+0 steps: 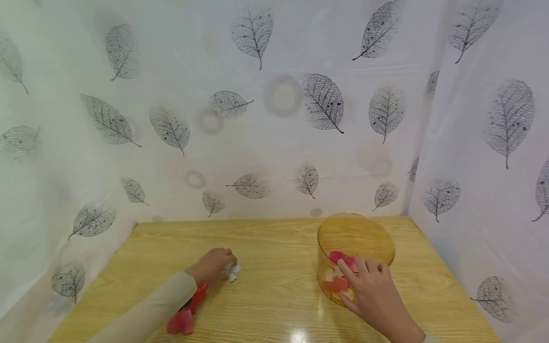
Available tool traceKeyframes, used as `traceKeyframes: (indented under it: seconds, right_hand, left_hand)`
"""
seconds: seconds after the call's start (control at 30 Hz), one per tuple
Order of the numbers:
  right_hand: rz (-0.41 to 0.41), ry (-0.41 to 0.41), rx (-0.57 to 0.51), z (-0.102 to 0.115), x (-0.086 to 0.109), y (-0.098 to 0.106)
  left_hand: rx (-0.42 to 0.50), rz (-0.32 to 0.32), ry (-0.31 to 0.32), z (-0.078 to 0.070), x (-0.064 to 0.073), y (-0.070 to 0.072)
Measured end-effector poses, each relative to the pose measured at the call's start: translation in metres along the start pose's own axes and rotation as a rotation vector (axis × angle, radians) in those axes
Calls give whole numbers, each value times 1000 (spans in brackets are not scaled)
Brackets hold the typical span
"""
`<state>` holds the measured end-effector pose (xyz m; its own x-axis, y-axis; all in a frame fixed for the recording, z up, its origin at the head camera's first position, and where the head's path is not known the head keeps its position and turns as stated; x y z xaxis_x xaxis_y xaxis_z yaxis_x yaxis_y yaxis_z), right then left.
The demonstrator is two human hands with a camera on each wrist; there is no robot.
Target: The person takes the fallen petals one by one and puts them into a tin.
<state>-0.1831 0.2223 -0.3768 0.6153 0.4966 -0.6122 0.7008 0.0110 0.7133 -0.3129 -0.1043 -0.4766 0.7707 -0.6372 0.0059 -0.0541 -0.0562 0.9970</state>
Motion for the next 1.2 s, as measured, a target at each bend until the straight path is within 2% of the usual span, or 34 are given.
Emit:
traceKeyframes:
  seconds: [0.23,0.47,0.67,0.87,0.9,1.0,1.1,1.13,1.2]
  right_hand:
    - [13,-9,3,0,0,0]
    - [17,-15,0,-1,0,-1]
    - [12,-12,-1,0,-1,1]
    - [2,-14,4,0,0,1]
    - [2,-14,5,0,0,1]
    - [9,-14,4,0,-1,1]
    - [15,-14,4,1,-1,0]
    - [14,-14,3,1,0,0]
    - [9,-14,-4,0,0,0]
  left_hand:
    - [16,25,27,7,-3,-6]
    - [16,40,34,6,-2,-5]
    - [18,18,21,8,0,-3]
    - [69,18,70,18,-2,-1]
    - [69,6,53,20,-3,-2]
    - [83,12,55,22,-4,-3]
    - [59,-4,41,24,-6,-7]
    - [63,2,57,23,-5,-6]
    - [45,-22,44,23,-5,-6]
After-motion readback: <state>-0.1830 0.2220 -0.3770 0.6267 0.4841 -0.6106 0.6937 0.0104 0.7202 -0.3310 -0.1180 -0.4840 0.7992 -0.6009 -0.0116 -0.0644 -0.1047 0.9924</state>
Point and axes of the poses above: each hand's wrist, its own x-axis away from the middle knuckle, its own y-axis out of the back of the hand, z = x × y, the point moved 7 cm from there along -x, towards the middle knuckle, and after that the axes turned 6 degrees about x, right-handed, at the moved point
